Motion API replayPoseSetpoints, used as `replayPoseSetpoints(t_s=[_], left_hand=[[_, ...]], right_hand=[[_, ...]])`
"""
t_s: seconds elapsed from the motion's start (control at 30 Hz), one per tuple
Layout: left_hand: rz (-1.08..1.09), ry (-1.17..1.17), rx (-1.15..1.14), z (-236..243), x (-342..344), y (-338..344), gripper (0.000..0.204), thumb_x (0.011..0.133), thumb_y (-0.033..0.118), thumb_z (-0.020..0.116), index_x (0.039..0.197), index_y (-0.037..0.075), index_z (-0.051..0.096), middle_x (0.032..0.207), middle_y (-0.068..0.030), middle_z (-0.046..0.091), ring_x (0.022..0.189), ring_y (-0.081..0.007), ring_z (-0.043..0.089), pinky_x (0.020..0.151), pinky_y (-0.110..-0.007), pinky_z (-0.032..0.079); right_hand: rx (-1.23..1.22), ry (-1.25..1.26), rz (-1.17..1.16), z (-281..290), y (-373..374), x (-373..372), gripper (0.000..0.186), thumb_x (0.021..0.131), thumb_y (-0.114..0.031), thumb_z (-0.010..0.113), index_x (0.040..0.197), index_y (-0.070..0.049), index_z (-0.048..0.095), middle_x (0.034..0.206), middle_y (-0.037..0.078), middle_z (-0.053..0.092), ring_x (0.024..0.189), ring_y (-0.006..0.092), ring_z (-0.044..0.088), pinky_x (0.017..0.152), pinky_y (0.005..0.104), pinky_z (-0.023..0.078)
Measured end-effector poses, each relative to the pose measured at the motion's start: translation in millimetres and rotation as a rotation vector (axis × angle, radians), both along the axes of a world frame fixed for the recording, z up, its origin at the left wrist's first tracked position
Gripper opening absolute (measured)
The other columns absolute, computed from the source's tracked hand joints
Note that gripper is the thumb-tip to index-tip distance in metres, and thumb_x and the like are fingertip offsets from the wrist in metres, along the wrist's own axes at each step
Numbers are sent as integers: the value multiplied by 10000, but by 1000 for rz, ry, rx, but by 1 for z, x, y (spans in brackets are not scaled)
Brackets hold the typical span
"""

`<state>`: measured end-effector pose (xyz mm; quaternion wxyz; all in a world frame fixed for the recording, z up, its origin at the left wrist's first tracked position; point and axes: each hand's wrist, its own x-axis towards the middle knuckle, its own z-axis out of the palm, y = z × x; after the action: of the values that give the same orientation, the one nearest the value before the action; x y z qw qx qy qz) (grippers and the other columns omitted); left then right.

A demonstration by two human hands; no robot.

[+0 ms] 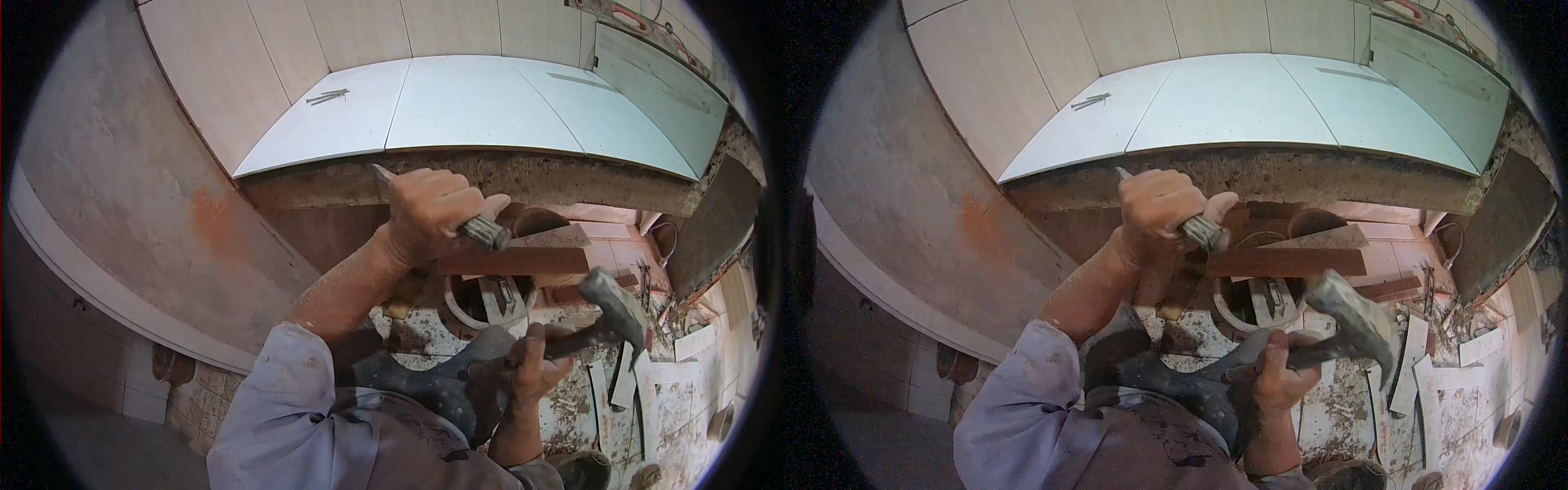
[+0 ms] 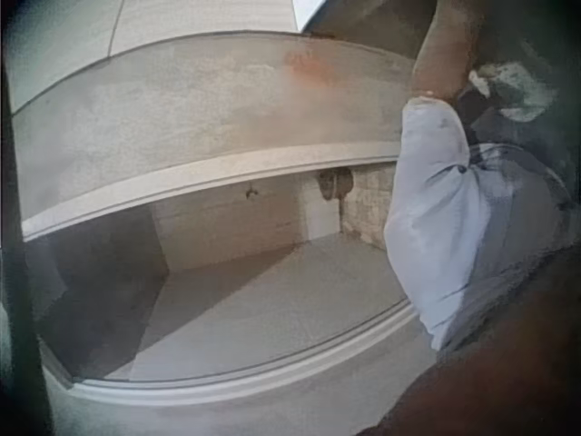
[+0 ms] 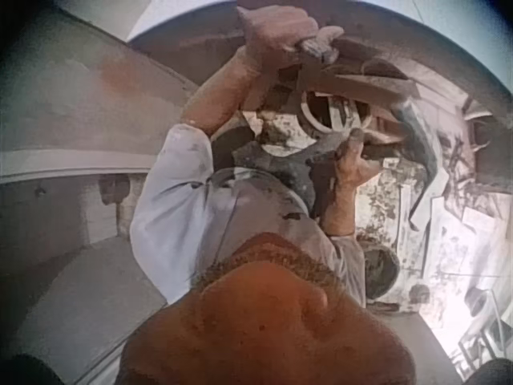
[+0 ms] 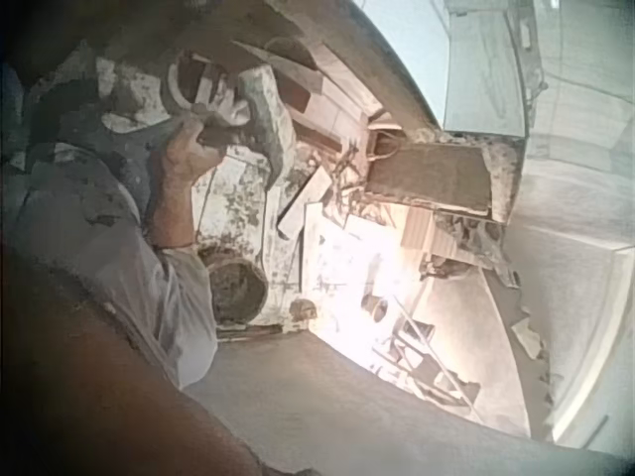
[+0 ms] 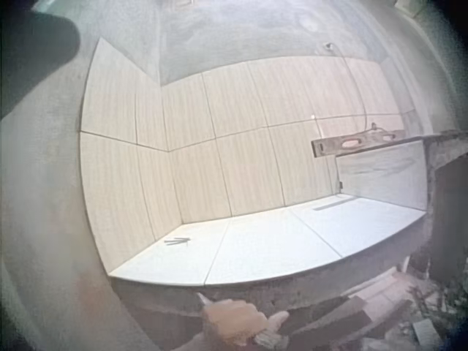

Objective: Removing old wall material with a hammer and chisel and fitting new ceramic tiles to a ledge.

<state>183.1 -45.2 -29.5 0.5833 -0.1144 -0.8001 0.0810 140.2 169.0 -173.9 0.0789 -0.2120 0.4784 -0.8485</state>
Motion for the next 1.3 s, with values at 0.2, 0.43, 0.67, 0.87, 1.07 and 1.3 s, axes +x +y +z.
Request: replayPoseSetpoints(t_s=[0.2,0.43,0.67,0.87,1.07,1.3], left_hand=[[-15,-19,79,-11,-1,-8,363,707,193,733,509,124,436,466,-37,385,391,-190,421,380,-321,304],[-37,0,27,-7,6,-6,401,659,170,801,483,125,444,440,-29,364,364,-170,378,363,-289,283],[-3,-29,-4,-4,8,-8,385,674,220,746,502,122,416,455,-31,359,377,-186,403,371,-313,291],[-58,-2,42,-3,4,-10,384,666,162,790,500,118,446,447,-34,370,366,-180,376,363,-295,281],[49,25,3,-2,6,-13,357,673,205,746,510,127,438,471,-27,389,395,-185,428,377,-311,305],[31,37,80,-5,12,-17,368,669,179,757,505,131,430,459,-32,381,381,-183,409,383,-313,304]], right_hand=[[-475,232,-5,25,11,-16,130,877,-86,576,907,-14,472,567,65,468,460,157,516,422,304,463],[-478,310,-155,51,8,-13,109,936,-105,453,873,-40,392,559,26,356,391,96,360,381,220,378],[-462,397,-103,45,6,-18,105,945,-89,425,861,-42,385,549,16,339,389,99,353,374,227,369],[-582,317,-97,21,-7,-18,113,922,-71,462,840,-46,388,548,28,365,388,97,366,375,227,377],[289,281,109,6,-14,-5,250,780,-2,654,1006,-38,554,848,79,600,733,172,575,673,305,488],[-155,414,140,24,-26,-9,205,807,-41,659,969,10,545,743,125,601,632,195,599,586,290,472]])
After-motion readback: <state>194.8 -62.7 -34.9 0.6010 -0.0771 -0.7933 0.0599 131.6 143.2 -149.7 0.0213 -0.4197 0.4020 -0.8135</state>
